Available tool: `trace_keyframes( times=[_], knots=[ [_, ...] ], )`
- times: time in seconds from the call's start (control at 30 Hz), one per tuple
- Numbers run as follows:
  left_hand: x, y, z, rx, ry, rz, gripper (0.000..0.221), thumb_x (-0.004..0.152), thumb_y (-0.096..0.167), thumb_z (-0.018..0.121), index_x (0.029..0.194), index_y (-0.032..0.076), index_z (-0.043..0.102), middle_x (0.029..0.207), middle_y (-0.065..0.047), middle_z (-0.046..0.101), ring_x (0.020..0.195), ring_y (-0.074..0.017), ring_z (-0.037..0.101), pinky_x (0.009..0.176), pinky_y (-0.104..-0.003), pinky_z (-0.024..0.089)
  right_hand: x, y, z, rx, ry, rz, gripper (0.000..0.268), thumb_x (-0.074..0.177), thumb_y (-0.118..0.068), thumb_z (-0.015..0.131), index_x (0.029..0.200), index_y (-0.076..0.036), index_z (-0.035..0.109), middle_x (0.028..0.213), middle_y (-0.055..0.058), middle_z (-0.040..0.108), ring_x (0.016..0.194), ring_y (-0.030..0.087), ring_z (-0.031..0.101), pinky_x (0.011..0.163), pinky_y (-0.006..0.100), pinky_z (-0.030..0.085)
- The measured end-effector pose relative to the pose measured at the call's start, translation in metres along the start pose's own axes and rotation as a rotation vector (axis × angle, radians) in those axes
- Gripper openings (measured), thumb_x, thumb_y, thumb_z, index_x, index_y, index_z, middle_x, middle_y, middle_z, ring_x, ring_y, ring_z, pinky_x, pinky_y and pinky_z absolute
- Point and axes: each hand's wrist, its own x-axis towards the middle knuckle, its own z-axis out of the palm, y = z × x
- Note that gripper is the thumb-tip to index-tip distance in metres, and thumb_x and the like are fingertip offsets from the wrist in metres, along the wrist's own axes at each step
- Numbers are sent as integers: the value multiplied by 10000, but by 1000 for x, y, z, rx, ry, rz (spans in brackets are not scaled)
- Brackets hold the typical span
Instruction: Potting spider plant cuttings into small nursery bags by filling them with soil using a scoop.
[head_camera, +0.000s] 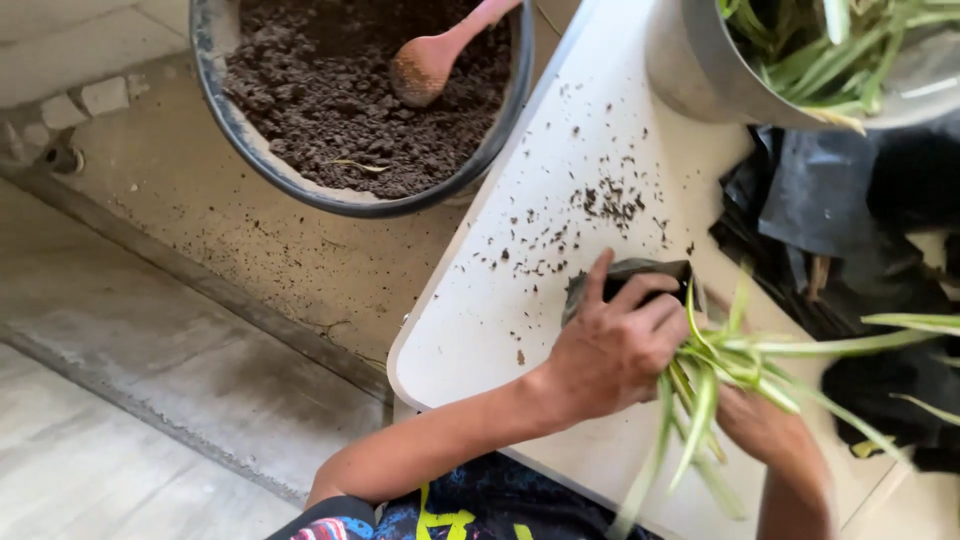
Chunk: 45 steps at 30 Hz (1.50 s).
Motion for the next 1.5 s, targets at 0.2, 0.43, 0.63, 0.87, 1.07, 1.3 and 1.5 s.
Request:
trace_keyframes(
  times=[0.2, 0.43, 0.63, 0.87, 1.07, 1.3, 1.5],
  knots=[
    [8, -6, 5, 14, 170, 68, 161, 837, 105, 681, 967, 127, 589, 852, -20, 640, 984, -239, 673, 1074, -586, 492, -112, 276, 59, 63, -84, 102, 387, 951, -256, 546, 1283, -75, 631, 1505, 160, 460, 1397, 260, 459, 1214, 422, 317],
    [16, -44, -29, -276, 63, 76, 312, 970, 225, 691, 1192, 5, 694, 848, -101, 771, 644, -224, 697, 906, -432, 583, 82, 82, 13, 91, -189, 189, 418, 1015, -185, 469, 1418, -106, 548, 1421, 100, 586, 1311, 191, 538, 1148, 381, 428],
    [0, -42, -17, -339, 82, 162, 265, 877, 95, 592, 1140, 63, 599, 831, -95, 669, 659, -339, 652, 643, -494, 518, 249, -97, -27, -55, 26, -123, 625, 834, 252, 374, 1433, 123, 497, 1403, 268, 587, 1267, 322, 578, 1155, 396, 429],
    [-8, -48, 7, -257, 212, 175, 481, 761, 72, 670, 1238, 122, 681, 1054, -2, 752, 738, -252, 713, 548, -379, 451, 371, -210, 75, -1016, 53, -630, 421, 1011, -260, 630, 1412, -130, 632, 1183, 97, 706, 1157, 326, 579, 970, 441, 417],
    [-6, -56, 1, -348, 245, 156, 212, 1085, 60, 532, 1226, 79, 690, 992, -29, 721, 733, -224, 700, 555, -380, 443, 404, -201, 96, -1143, -65, -470, 232, 999, -112, 641, 1222, -151, 690, 866, 38, 653, 754, 217, 606, 655, 386, 493],
    [-8, -57, 0, -408, 250, 154, 203, 1086, 75, 504, 1141, 69, 699, 1048, -47, 731, 719, -223, 690, 588, -376, 467, 432, -215, 127, -1014, -115, -456, 661, 949, -11, 456, 1575, -215, 501, 653, -30, 621, 449, 169, 514, 400, 320, 399],
    [-7, -56, 7, -402, 259, 129, 170, 1123, 92, 488, 1106, 71, 657, 983, -20, 687, 685, -232, 657, 532, -387, 419, 421, -217, 110, -896, -367, -519, 437, 1040, -108, 348, 1323, -113, 681, 417, -9, 438, 306, 151, 378, 305, 359, 263]
  ],
)
